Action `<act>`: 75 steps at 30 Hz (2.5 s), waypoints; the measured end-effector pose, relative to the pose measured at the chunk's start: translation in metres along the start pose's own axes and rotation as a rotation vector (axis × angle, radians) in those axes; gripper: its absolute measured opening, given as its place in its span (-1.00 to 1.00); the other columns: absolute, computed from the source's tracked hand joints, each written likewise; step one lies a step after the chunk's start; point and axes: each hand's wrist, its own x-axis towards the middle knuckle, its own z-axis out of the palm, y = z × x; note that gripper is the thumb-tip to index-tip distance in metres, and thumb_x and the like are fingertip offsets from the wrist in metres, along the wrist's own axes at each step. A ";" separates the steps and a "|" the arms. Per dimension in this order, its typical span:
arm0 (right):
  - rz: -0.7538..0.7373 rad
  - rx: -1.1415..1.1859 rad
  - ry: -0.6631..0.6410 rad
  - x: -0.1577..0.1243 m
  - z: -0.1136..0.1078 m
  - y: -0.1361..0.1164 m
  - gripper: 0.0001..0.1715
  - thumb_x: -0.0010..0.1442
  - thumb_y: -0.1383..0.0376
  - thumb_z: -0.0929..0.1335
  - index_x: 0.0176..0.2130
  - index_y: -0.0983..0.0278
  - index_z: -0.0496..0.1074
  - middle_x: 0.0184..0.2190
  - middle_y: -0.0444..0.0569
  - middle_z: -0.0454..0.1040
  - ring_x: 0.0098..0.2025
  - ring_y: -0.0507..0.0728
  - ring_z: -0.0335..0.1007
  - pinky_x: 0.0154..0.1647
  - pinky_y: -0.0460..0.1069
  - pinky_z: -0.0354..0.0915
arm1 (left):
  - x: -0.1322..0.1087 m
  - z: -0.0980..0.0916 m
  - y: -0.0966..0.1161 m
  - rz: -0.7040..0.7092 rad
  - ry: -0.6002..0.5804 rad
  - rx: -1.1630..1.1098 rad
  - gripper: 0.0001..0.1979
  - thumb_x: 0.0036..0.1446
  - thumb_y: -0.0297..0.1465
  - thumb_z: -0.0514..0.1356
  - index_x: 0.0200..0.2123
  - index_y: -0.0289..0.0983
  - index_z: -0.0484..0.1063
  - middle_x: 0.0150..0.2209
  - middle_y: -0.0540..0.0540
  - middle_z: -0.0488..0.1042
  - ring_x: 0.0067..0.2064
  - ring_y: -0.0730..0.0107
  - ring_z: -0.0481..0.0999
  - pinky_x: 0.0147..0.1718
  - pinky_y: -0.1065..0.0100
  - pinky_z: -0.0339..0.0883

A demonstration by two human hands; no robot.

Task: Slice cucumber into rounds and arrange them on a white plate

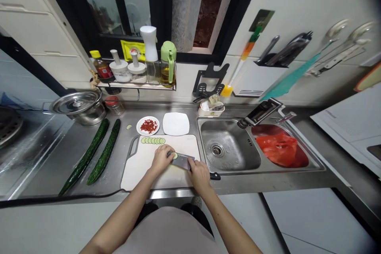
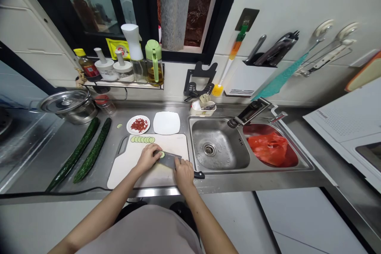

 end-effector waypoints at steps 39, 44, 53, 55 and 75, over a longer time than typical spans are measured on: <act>0.082 0.086 -0.006 0.006 0.013 0.023 -0.48 0.17 0.31 0.27 0.13 0.22 0.31 -0.13 0.03 0.51 -0.07 0.16 0.38 -0.03 -0.03 0.12 | 0.055 0.016 -0.046 -0.516 0.201 0.326 -0.81 0.13 -0.26 0.11 -0.33 -0.16 0.51 -0.21 -0.13 0.50 -0.07 0.08 0.34 -0.09 0.12 0.00; 0.089 0.113 -0.015 0.006 0.012 0.021 -0.49 0.15 0.34 0.26 0.11 0.22 0.33 -0.15 0.00 0.52 -0.08 0.15 0.38 -0.03 -0.03 0.13 | 0.054 0.015 -0.044 -0.492 0.197 0.338 -0.77 0.15 -0.24 0.11 -0.36 -0.18 0.53 -0.21 -0.15 0.50 -0.07 0.05 0.34 -0.08 0.09 0.01; 0.106 0.167 0.035 0.005 0.012 0.025 -0.50 0.11 0.37 0.27 0.07 0.23 0.37 -0.14 0.00 0.53 -0.09 0.13 0.40 -0.04 -0.05 0.15 | 0.035 -0.003 -0.046 -0.495 0.239 0.059 -0.76 0.15 -0.24 0.10 -0.20 -0.16 0.50 -0.29 -0.07 0.50 -0.16 0.25 0.43 -0.15 0.27 0.19; 0.128 0.188 0.050 0.006 0.011 0.027 -0.49 0.11 0.36 0.27 0.07 0.22 0.37 -0.14 0.00 0.53 -0.10 0.12 0.41 -0.06 -0.06 0.17 | 0.021 -0.007 -0.045 -0.468 0.200 -0.008 -0.75 0.14 -0.25 0.10 -0.18 -0.17 0.49 -0.27 -0.05 0.50 -0.20 0.32 0.44 -0.20 0.33 0.23; 0.111 0.231 0.067 0.016 0.020 0.024 -0.53 0.16 0.27 0.24 0.07 0.18 0.38 -0.16 -0.03 0.54 -0.13 0.13 0.44 -0.18 -0.06 0.22 | -0.028 -0.040 -0.043 -0.460 -0.122 -0.017 -0.54 -0.14 -0.32 0.31 -0.08 -0.15 0.45 -0.25 -0.02 0.52 -0.23 0.33 0.48 -0.29 0.41 0.24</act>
